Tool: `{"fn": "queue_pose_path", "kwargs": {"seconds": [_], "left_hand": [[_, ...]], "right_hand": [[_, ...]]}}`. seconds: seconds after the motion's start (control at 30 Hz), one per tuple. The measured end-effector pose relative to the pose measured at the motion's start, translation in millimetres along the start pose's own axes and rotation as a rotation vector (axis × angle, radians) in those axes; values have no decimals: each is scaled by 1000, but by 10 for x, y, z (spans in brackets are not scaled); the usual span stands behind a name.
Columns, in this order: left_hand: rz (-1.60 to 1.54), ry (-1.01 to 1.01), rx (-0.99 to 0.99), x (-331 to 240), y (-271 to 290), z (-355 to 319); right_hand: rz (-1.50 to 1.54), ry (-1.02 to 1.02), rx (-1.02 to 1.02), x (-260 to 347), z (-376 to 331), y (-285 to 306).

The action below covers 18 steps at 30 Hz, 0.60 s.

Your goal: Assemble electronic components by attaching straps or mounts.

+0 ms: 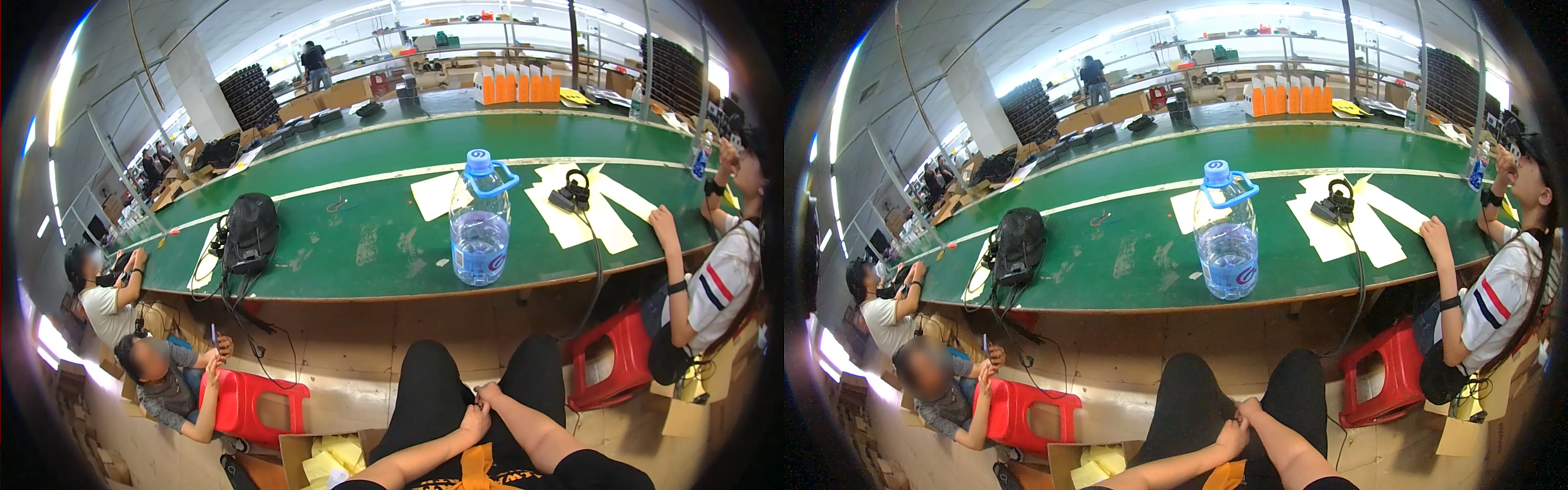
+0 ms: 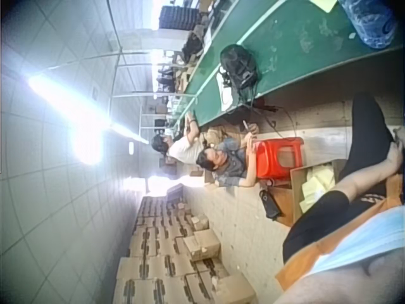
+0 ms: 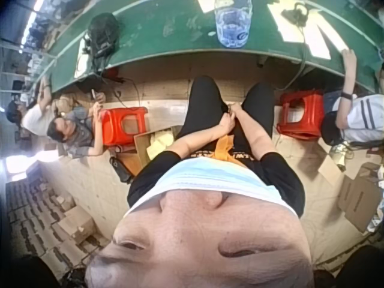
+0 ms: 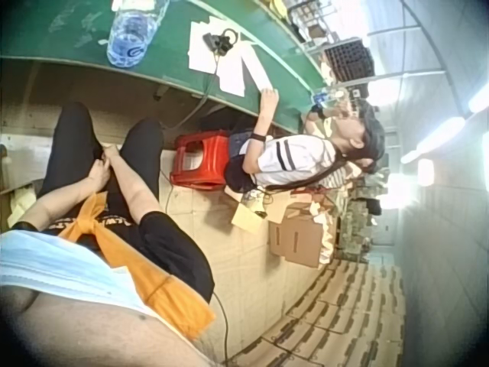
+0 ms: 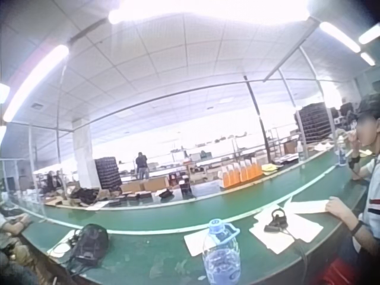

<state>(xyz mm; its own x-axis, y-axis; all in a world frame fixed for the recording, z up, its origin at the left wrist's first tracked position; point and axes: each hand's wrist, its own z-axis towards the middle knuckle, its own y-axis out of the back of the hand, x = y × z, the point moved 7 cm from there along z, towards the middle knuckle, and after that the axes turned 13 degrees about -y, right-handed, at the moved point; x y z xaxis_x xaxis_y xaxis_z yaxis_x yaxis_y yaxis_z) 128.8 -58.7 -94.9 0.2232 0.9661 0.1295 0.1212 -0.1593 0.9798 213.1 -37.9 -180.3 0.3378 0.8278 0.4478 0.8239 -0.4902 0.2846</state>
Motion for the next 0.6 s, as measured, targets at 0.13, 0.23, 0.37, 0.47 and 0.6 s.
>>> {"fn": "queue_pose_path", "kwargs": {"seconds": [0.13, 0.23, 0.37, 0.47, 0.6], "left_hand": [[2, 0, 6, 12, 25, 14], [-45, -28, 100, 28, 127, 4], [-51, -27, 96, 28, 112, 7], [-57, -31, 82, 39, 109, 5], [-124, -65, 117, 54, 137, -8]], "right_hand": [[175, -53, -6, -98, 129, -15], [281, -40, -43, -157, 180, 11], [399, -23, -90, -248, 310, 10], [417, -3, -131, -259, 340, 20], [416, -46, -100, -204, 219, 15]]}}
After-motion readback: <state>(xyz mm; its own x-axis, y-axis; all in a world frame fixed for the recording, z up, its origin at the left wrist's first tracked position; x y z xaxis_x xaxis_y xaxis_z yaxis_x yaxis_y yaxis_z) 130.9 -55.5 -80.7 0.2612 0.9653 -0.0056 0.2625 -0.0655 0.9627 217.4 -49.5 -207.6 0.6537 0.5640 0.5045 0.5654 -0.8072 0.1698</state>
